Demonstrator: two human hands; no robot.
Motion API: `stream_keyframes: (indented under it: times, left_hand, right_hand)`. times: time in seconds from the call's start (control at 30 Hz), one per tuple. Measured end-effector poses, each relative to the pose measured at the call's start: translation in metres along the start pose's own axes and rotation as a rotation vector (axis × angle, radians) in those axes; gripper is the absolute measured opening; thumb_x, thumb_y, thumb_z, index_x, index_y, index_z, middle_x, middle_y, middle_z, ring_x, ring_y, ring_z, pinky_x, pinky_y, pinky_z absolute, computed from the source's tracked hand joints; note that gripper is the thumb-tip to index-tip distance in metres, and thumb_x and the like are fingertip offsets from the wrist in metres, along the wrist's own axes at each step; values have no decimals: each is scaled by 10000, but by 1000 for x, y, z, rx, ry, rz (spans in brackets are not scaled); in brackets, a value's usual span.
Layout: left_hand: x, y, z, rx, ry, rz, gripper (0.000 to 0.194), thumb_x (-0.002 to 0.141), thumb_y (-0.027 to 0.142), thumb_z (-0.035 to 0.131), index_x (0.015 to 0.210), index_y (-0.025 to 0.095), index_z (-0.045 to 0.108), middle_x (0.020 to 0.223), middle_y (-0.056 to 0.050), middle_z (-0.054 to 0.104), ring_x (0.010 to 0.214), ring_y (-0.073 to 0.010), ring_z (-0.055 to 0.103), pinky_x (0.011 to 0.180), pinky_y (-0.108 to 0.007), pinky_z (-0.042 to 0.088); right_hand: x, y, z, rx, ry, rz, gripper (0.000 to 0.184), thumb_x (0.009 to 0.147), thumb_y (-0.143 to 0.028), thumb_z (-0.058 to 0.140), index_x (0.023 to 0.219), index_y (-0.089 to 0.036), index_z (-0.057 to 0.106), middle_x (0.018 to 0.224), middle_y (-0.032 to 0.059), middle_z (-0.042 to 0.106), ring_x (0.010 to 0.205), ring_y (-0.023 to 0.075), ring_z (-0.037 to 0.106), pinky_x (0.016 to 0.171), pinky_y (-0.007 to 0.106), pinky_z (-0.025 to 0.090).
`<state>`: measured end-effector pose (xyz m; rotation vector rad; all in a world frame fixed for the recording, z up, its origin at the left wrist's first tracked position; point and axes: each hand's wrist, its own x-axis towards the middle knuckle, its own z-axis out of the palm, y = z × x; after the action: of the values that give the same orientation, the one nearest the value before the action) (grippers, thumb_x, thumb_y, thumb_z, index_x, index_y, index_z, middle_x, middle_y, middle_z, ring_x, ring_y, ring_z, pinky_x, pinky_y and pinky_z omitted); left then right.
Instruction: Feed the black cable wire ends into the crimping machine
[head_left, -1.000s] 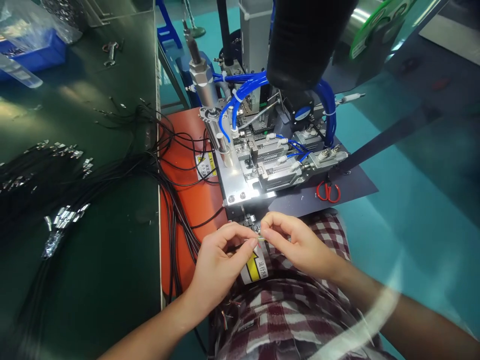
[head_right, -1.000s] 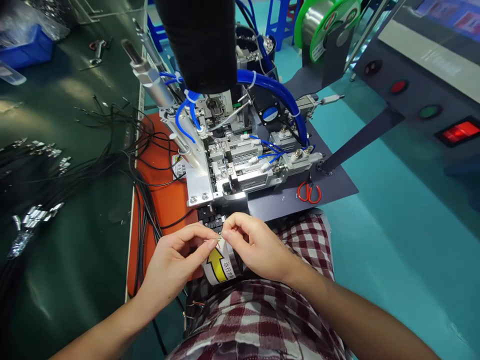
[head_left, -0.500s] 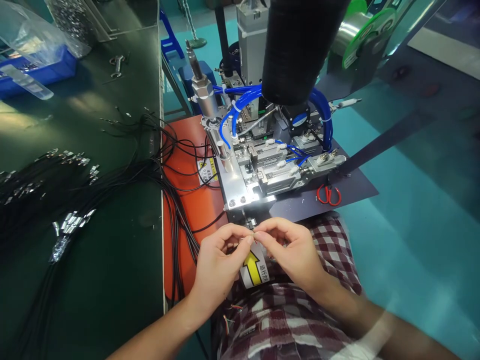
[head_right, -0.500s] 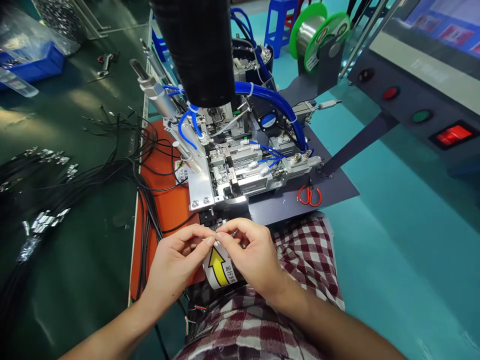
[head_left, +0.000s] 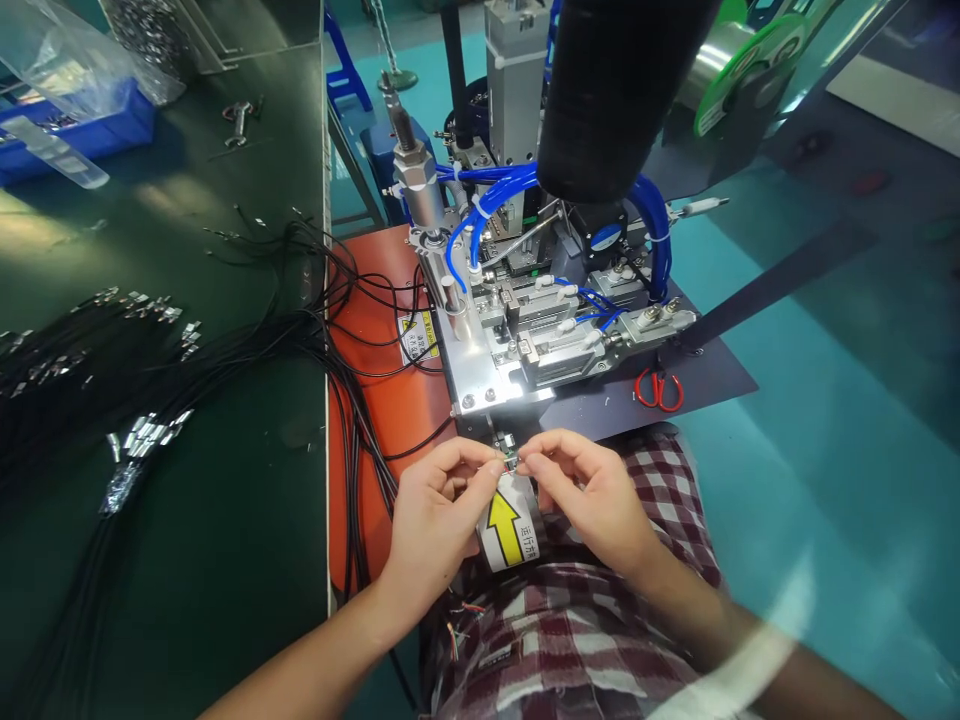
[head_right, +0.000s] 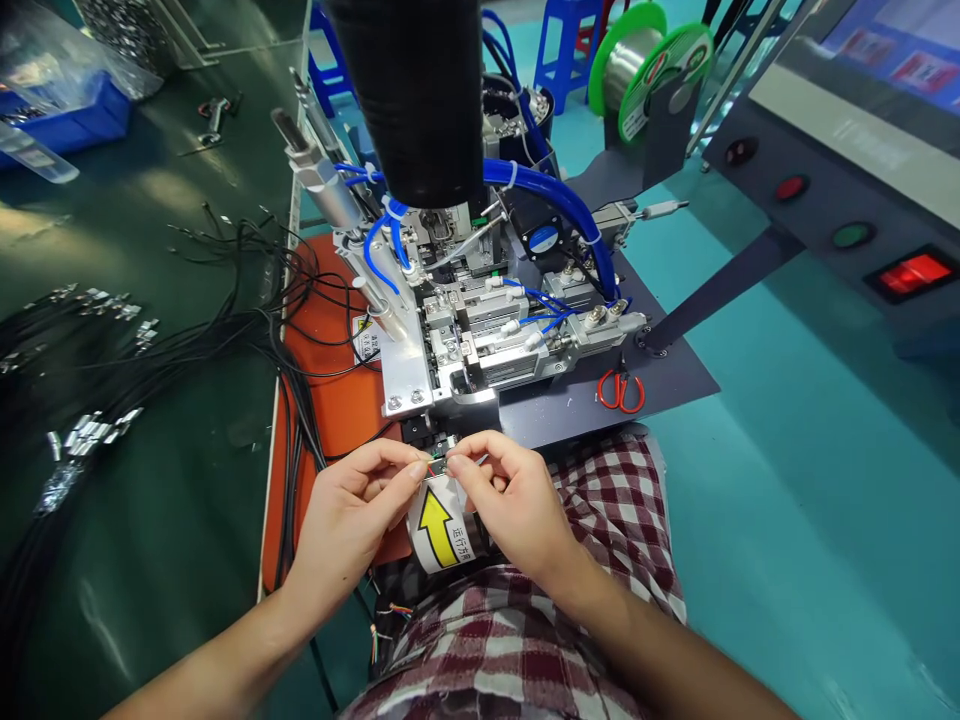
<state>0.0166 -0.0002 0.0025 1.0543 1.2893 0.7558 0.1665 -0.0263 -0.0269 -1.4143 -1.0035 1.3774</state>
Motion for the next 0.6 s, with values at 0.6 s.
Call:
stream_keyframes:
  times: [0.6]
  left_hand:
    - [1,-7,-1,113,-37,237,79,769,216,668,833,170,672,717,-5,649,603,-106,576,532,-182,462]
  right_hand:
    - [3,-9,10,165,-117,81,288,793,-440,594,688,-197,481,524,-78,402,424,72,305,404,212,273]
